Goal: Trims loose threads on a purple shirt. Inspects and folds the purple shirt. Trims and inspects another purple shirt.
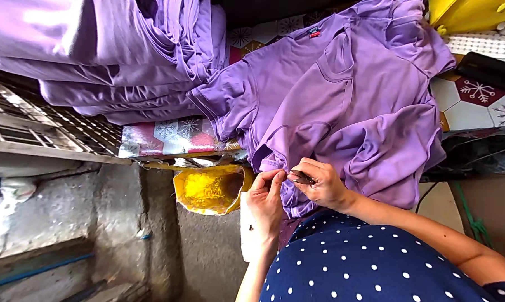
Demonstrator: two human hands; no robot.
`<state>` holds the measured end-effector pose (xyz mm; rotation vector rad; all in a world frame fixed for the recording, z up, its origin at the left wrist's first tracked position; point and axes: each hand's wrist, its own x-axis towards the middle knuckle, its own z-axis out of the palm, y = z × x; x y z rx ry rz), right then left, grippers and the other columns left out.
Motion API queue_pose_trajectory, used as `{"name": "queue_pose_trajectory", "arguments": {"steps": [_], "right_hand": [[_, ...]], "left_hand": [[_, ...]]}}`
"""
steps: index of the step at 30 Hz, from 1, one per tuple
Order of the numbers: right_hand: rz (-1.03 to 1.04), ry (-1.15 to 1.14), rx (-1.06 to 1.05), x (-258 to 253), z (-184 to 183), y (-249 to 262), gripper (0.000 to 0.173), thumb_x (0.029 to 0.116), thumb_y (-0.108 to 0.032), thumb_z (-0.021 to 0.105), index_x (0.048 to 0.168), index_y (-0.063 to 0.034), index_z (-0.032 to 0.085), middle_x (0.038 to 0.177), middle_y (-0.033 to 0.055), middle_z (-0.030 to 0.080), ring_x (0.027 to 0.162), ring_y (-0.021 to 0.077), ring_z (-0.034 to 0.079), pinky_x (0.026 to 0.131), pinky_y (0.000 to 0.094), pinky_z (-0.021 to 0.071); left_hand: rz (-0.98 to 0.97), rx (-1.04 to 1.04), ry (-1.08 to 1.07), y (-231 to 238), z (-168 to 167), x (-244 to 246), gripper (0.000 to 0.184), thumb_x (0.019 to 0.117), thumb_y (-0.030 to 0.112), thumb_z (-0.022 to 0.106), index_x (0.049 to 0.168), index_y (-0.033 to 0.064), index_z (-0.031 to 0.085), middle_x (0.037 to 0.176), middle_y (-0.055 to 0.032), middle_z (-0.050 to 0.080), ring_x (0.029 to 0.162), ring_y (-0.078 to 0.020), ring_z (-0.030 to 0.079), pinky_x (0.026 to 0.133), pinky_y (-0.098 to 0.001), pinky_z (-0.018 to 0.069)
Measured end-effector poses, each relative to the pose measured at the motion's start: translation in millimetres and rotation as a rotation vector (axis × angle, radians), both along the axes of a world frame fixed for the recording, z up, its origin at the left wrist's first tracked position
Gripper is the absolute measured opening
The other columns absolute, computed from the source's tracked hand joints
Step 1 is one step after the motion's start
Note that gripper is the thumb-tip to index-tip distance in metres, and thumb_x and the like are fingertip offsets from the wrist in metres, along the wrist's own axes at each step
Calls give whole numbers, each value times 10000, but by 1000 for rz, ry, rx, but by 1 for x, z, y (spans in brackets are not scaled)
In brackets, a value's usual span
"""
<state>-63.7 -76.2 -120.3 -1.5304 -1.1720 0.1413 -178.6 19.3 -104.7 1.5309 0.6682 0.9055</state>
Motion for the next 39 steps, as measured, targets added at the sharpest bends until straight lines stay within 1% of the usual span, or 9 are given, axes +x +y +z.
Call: {"name": "queue_pose_trajectory", "arguments": {"steps": [5,9,13,17,22,30,34,37,39], "right_hand": [[32,124,-140,1,7,-4,201,983,-176,638,908,-3,709,769,60,630,682,70,570,633,199,481],[-48,-51,-253,4,15,-14,500,1053,-461,465,1083,-21,702,833,76,686,676,147,636,568,330,513],[-134,-199,-271,0,14,-21,444,1048,-392,510,1160,-15,716,817,95,667,643,185,625,537,329,498],[-121,30,-269,-1,11,-24,421,1054,-368,531,1207,-12,694,898,92,691,717,130,620,638,290,526],[-62,161,-218,-5,6,-9,441,876,-365,784,1093,14,719,884,97,672,746,128,603,679,285,520],[-90,44,-140,1,5,-4,125,897,-98,680,916,9,740,764,71,636,651,92,579,597,218,491],[-34,75,-241,3,4,-9,232,970,-223,650,972,-7,733,802,68,646,679,114,590,615,262,504],[-20,3,-311,4,9,-17,471,1046,-441,479,1116,-35,706,864,72,682,711,153,639,605,345,523],[-65,-137,-301,1,12,-21,456,1056,-381,453,1165,-20,710,829,88,670,652,181,625,545,347,502]], "left_hand": [[11,43,-8,-2,-4,-2,114,1005,-34,503,980,33,592,840,38,701,782,-66,716,775,-278,631],[5,81,31,-5,-4,-1,151,1053,14,430,979,36,560,831,50,633,786,-18,654,769,-231,588],[-12,-16,-50,-7,1,1,131,1052,12,436,1001,58,548,872,44,654,830,-45,675,817,-269,600],[-38,-56,-145,-6,3,3,208,897,-95,644,1073,12,616,970,22,722,885,-60,705,840,-249,608],[-28,-98,-76,-9,0,4,127,894,-104,655,927,7,707,865,14,757,783,-52,721,750,-230,618],[-10,229,160,-4,-12,0,51,936,-15,645,925,-62,665,811,-22,733,709,-21,707,685,-190,608],[-72,152,121,-4,-12,-5,99,1014,-14,512,993,-34,607,856,0,712,772,-41,711,741,-228,617],[-62,87,61,-5,-6,-9,118,1032,-9,476,1005,-6,591,873,15,691,800,-65,713,777,-263,627],[-55,40,26,-7,-2,-12,119,1037,-3,464,1010,19,578,879,24,690,813,-79,719,786,-279,631]]}}
